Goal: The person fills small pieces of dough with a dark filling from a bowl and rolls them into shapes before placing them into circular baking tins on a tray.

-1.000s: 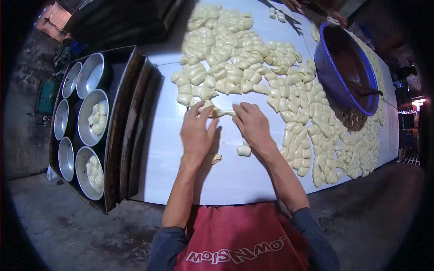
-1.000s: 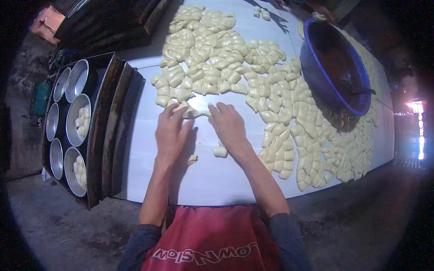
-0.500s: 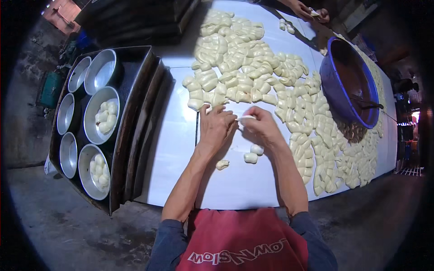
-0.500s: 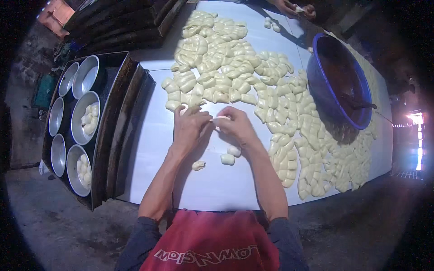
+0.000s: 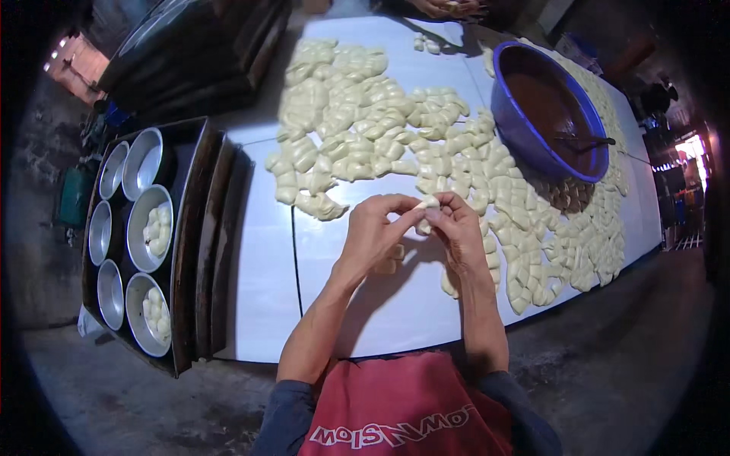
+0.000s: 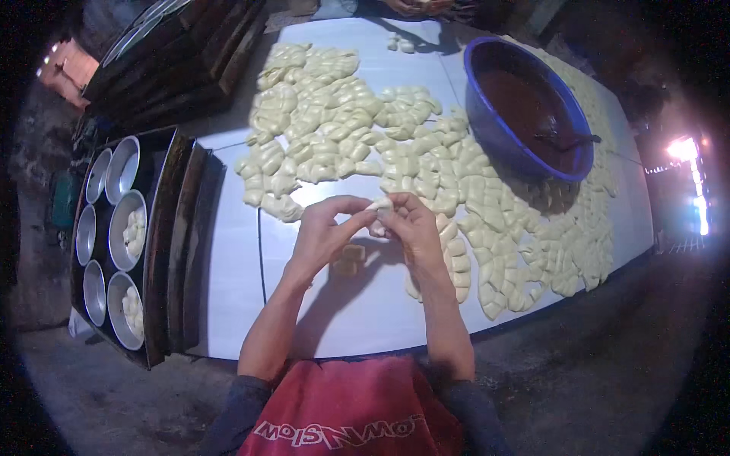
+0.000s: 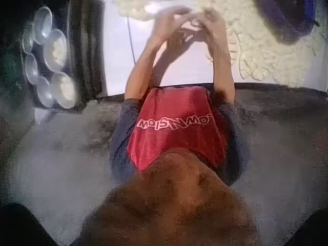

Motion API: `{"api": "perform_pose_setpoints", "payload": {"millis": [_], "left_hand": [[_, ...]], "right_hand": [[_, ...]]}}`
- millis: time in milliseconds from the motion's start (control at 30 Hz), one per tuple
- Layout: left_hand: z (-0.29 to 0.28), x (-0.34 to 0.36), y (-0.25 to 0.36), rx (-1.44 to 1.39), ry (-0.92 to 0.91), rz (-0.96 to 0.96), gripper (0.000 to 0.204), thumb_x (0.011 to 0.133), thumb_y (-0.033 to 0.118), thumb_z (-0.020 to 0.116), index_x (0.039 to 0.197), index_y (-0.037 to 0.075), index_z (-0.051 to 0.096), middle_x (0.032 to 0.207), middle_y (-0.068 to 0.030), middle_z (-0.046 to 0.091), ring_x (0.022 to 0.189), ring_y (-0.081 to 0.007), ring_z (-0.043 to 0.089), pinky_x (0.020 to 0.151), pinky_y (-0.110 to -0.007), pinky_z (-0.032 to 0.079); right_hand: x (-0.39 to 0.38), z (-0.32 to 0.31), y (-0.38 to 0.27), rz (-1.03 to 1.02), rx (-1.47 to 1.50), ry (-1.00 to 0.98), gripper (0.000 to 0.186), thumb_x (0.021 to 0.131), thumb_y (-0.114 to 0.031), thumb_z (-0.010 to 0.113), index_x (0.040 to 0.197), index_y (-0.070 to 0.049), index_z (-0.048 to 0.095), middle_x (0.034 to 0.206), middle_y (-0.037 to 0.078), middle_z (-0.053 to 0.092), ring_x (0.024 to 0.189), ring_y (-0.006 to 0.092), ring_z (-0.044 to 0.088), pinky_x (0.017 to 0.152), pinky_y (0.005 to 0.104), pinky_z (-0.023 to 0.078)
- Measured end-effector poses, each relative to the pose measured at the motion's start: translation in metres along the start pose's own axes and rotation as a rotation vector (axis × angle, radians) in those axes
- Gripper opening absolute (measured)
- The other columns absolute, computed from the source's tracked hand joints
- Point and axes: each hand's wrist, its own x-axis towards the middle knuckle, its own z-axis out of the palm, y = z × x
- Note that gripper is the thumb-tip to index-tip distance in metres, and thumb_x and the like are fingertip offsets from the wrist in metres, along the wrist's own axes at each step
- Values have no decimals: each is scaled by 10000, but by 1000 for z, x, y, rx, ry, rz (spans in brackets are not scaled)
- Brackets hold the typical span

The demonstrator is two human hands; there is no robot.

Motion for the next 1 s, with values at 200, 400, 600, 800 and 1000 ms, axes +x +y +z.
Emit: {"api": "perform_pose_setpoints", "payload": {"millis": [200, 400, 600, 800, 1000], "left_hand": [[44, 13, -3, -27, 78, 79, 413, 978, 263, 634, 1294, -2, 613, 982, -119, 731, 906, -166, 677, 830, -297, 517], [126, 39, 21, -303, 181, 473, 798, 928, 488, 663, 1488, -13, 393, 1262, -224, 642, 1123, -277, 661, 930, -338, 518], [182, 58, 19, -480, 183, 693, 778, 944, 472, 655, 1502, 7, 378, 1215, -200, 668, 1089, -244, 662, 885, -356, 538], [182, 47, -11, -1016, -274, -217, 589, 1039, 274, 520, 1534, 25, 319, 1283, -189, 595, 976, -154, 631, 859, -255, 510], [133, 49, -7, -594, -173, -41, 464, 1068, 320, 447, 1362, -33, 516, 1118, -166, 687, 959, -203, 679, 855, -330, 543]], "right_hand": [[-14, -30, -7, -218, -408, 189, 266, 896, -44, 691, 1128, -22, 563, 997, 34, 652, 840, 89, 616, 695, 214, 503], [-23, -37, -43, -128, 165, 88, 309, 882, 0, 688, 1158, -33, 555, 1023, 42, 632, 929, 87, 619, 802, 255, 517], [-16, -54, -93, -170, 365, 40, 211, 939, -115, 664, 1119, -57, 569, 945, 37, 647, 821, 109, 641, 706, 207, 521], [70, -133, -191, -477, -502, 294, 195, 968, -205, 631, 1058, -43, 572, 915, 14, 616, 811, 83, 583, 713, 233, 473], [149, -245, -204, 76, -1580, 31, 284, 879, -241, 623, 1043, -11, 648, 968, 154, 700, 916, 285, 659, 805, 370, 490]]}}
